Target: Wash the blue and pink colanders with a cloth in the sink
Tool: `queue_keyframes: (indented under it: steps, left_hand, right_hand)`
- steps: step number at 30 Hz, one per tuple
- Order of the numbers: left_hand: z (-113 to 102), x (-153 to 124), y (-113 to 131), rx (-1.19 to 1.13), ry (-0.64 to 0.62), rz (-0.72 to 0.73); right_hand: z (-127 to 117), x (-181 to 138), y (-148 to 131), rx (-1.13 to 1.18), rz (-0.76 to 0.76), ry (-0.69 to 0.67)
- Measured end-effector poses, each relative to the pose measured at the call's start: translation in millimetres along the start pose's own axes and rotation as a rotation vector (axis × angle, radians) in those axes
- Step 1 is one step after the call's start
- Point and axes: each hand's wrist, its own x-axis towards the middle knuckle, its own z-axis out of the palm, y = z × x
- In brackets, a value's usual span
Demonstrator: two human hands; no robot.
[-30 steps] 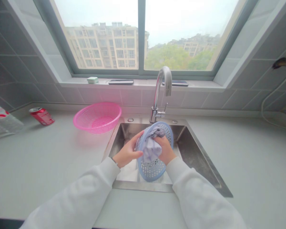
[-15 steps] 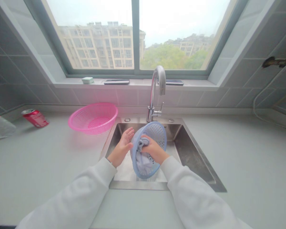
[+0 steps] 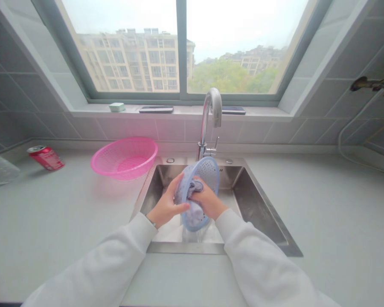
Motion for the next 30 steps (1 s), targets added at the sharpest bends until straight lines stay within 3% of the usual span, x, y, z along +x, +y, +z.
queue_keyframes:
  steps: [4,6,9,13,15,19,25,27,30]
  left_hand:
    - [-11.8,9.1,-1.0,-0.180,0.142,-0.056]
    - [-16.3,12.8,-2.5,-0.184,0.158,-0.099]
    - [-15.5,14.7,-4.9,-0.154,0.134,-0.108]
    - [-6.7,12.6,-5.0,-0.178,0.050,-0.096]
    - [-2.9,11.7,-3.6,-0.206,0.020,-0.077]
    - [-1.2,11.5,0.5,-0.203,0.053,-0.050]
    - [-10.3,8.4,6.9,-0.234,0.154,-0.071]
    - [-11.2,7.8,5.9,-0.195,0.169,-0.108]
    - [-11.8,9.3,3.0,-0.148,0.209,-0.101]
  right_hand:
    - [9.1,-4.4,1.5,-0.554,-0.019,-0.367]
    - [10.2,-5.1,3.8,-0.669,-0.033,-0.457]
    - [7.8,-4.1,4.3,-0.564,0.020,-0.375]
    - [1.8,-2.6,-7.2,-0.070,-0.057,0.019]
    - [0.7,-3.5,-15.4,0.030,-0.111,0.125]
    - [6.5,-6.1,-21.6,-0.099,-0.064,0.003]
    - [13.3,-5.5,-9.8,-0.558,0.081,-0.410]
    - [11.8,-5.3,-6.4,-0.603,0.053,-0.442]
    - [8.7,-4.3,-1.4,-0.527,0.015,-0.333]
